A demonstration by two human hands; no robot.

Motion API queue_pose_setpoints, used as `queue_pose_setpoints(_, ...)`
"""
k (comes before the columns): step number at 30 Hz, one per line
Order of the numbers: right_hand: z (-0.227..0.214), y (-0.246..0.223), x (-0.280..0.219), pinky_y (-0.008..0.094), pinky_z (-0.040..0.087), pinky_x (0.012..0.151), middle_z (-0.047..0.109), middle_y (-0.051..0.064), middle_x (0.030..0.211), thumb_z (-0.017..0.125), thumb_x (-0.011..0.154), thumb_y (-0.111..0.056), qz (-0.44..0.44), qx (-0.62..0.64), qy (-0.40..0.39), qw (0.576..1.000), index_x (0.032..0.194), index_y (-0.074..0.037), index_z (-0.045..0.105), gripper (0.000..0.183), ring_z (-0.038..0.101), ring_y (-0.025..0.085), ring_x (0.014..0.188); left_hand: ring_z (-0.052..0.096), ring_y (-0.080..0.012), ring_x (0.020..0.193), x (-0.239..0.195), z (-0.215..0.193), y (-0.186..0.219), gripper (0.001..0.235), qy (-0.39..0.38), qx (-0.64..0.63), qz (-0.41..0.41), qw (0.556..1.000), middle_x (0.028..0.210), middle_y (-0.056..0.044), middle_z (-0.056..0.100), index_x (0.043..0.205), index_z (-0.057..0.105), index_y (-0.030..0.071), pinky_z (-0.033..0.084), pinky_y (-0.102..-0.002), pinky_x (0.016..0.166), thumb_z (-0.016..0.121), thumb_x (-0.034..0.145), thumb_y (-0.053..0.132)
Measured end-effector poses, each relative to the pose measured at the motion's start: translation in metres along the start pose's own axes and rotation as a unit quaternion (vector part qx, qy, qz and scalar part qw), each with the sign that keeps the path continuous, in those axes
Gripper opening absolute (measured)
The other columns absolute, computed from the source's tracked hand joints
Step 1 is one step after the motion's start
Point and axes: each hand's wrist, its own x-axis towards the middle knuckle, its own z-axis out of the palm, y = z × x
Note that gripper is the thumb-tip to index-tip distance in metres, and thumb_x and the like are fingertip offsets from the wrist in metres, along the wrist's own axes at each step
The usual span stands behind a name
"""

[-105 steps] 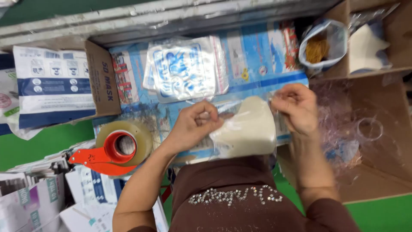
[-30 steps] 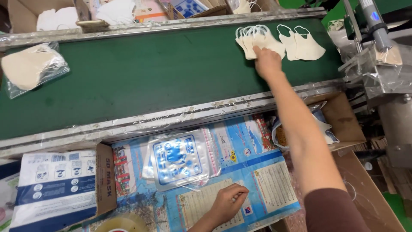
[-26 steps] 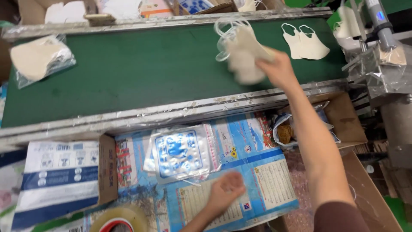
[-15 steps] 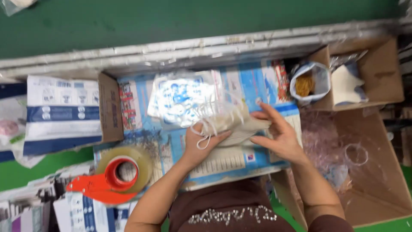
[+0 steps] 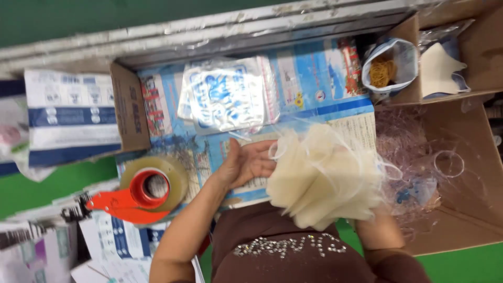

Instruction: The person is seen picking up masks from a conveyor belt and putting them into plastic bags.

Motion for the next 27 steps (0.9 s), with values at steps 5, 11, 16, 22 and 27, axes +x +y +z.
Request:
queue_pose_setpoints(5,0.004,0.0,-0.005,0.035,0.059,0.088,0.073,0.014,0.118,0.084,0.074,-0.001,-0.026,-0.038,-0.01,0.999,0.132,0.004,0.063,0.062,0.071,0.021,0.103,0.074,-0.0234,0.114,0.01,0.009,-0.002,0.069,0.103,0.418,-0.042,0.902,0.126,-0.02,0.074,0.131,0.07,-0.002,0.057,-0.037,0.1,0.085,0.08,0.042)
queue_pose_setpoints(11,0.016,0.023,0.029,0.042,0.056,0.089,0.07,0.016,0.112,0.086,0.071,-0.016,-0.298,-0.32,-0.039,0.898,0.121,0.001,0.063,0.058,0.069,0.033,0.102,0.068,-0.033,0.112,0.021,-0.016,-0.055,0.058,0.104,0.691,0.225,0.679,0.123,-0.014,0.072,0.126,0.07,0.003,0.051,-0.045,0.098,0.089,0.077,0.026)
queue_pose_setpoints(16,0.0,0.066,0.031,0.048,0.043,0.1,0.061,0.024,0.125,0.083,0.068,-0.022,-0.369,-0.324,-0.041,0.87,0.128,0.008,0.059,0.071,0.054,0.042,0.116,0.066,-0.0357,0.104,0.016,-0.007,-0.077,0.056,0.142,0.713,0.273,0.63,0.116,-0.017,0.072,0.123,0.069,0.002,0.052,-0.048,0.089,0.085,0.072,0.019)
queue_pose_setpoints(22,-0.003,0.066,0.035,0.042,0.046,0.1,0.064,0.016,0.118,0.079,0.079,-0.019,-0.336,-0.315,-0.076,0.884,0.125,-0.002,0.067,0.05,0.058,0.035,0.115,0.068,-0.0322,0.105,0.013,-0.008,-0.077,0.05,0.105,0.688,0.262,0.669,0.114,-0.01,0.071,0.123,0.071,0.006,0.053,-0.043,0.091,0.087,0.077,0.018)
queue_pose_setpoints(27,0.002,0.044,0.033,0.044,0.043,0.089,0.065,0.021,0.113,0.081,0.072,-0.023,-0.379,-0.419,-0.057,0.823,0.122,0.0,0.062,0.058,0.056,0.039,0.106,0.065,-0.0359,0.107,0.026,0.007,-0.046,0.055,0.055,0.695,0.253,0.671,0.117,-0.015,0.068,0.118,0.064,0.003,0.05,-0.048,0.092,0.082,0.071,0.024)
